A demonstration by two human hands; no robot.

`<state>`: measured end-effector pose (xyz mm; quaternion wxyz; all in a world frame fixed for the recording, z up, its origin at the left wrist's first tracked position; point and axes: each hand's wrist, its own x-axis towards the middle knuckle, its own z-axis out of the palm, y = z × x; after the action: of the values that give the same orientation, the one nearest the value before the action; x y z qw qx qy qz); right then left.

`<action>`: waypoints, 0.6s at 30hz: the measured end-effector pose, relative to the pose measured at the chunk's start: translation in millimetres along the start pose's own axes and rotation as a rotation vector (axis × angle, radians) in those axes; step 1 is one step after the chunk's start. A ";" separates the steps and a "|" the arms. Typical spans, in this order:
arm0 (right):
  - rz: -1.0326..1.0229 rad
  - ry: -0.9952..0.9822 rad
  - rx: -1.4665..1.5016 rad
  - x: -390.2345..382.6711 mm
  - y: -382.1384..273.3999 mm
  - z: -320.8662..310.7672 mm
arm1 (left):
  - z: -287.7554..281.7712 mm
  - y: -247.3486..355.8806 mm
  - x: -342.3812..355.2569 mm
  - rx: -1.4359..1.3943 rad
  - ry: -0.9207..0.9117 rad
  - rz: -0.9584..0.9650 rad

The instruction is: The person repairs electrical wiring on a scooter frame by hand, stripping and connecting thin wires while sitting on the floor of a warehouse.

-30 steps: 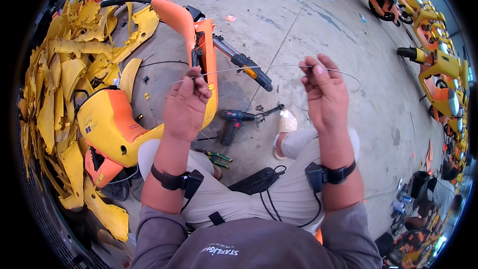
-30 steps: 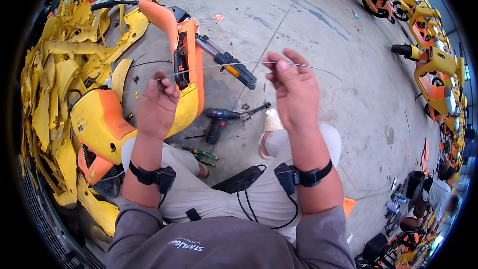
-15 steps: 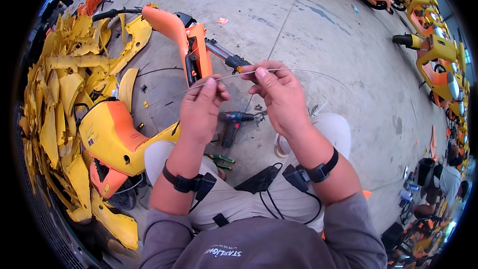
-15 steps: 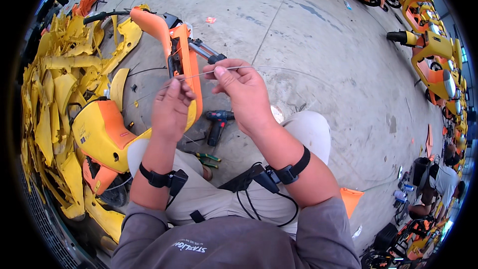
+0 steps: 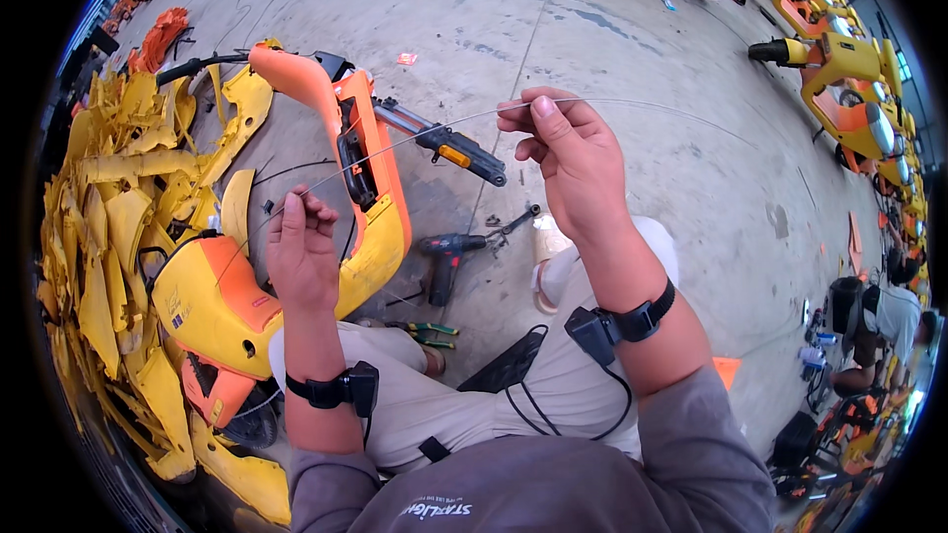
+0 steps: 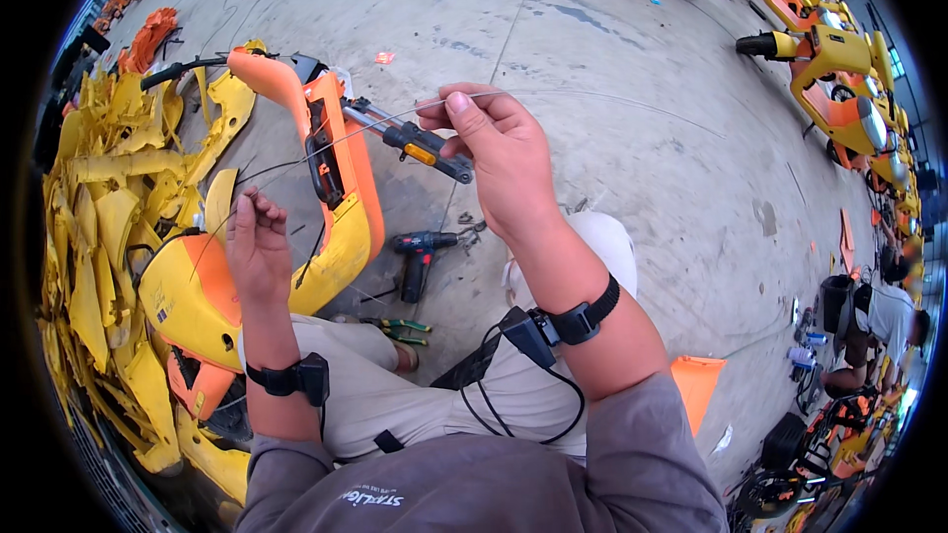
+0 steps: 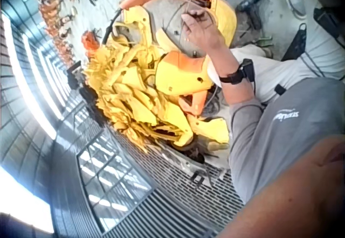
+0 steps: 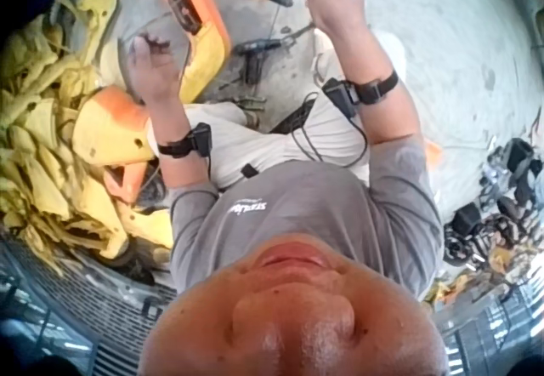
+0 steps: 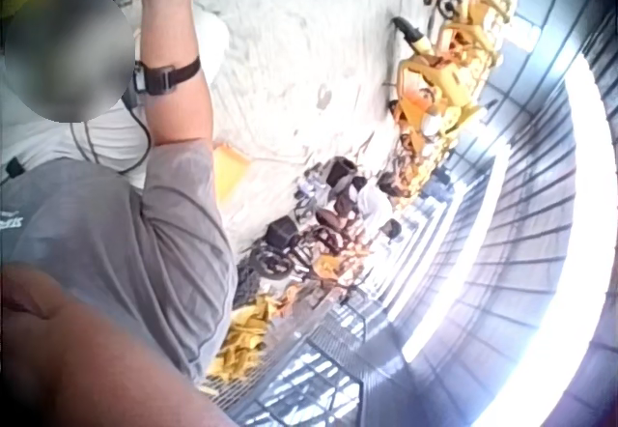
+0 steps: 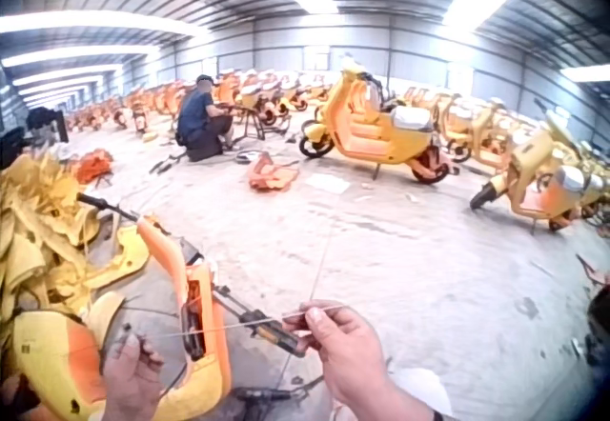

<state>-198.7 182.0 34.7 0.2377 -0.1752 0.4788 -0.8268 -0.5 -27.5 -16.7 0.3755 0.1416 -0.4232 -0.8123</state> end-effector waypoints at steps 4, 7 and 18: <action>-0.026 0.016 -0.024 3.1 -5.8 -3.2 | -6.6 4.4 2.3 -0.005 0.011 0.014; -0.047 0.048 -0.032 6.2 -7.4 -9.7 | -9.3 8.6 4.6 -0.016 0.025 0.021; -0.113 0.130 -0.069 7.0 -22.0 -32.8 | -19.0 15.5 16.3 -0.046 0.141 0.048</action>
<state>-226.4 210.7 38.6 0.1529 -0.1562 0.5105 -0.8316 6.5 -56.1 -14.4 0.4270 0.1793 -0.3802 -0.8006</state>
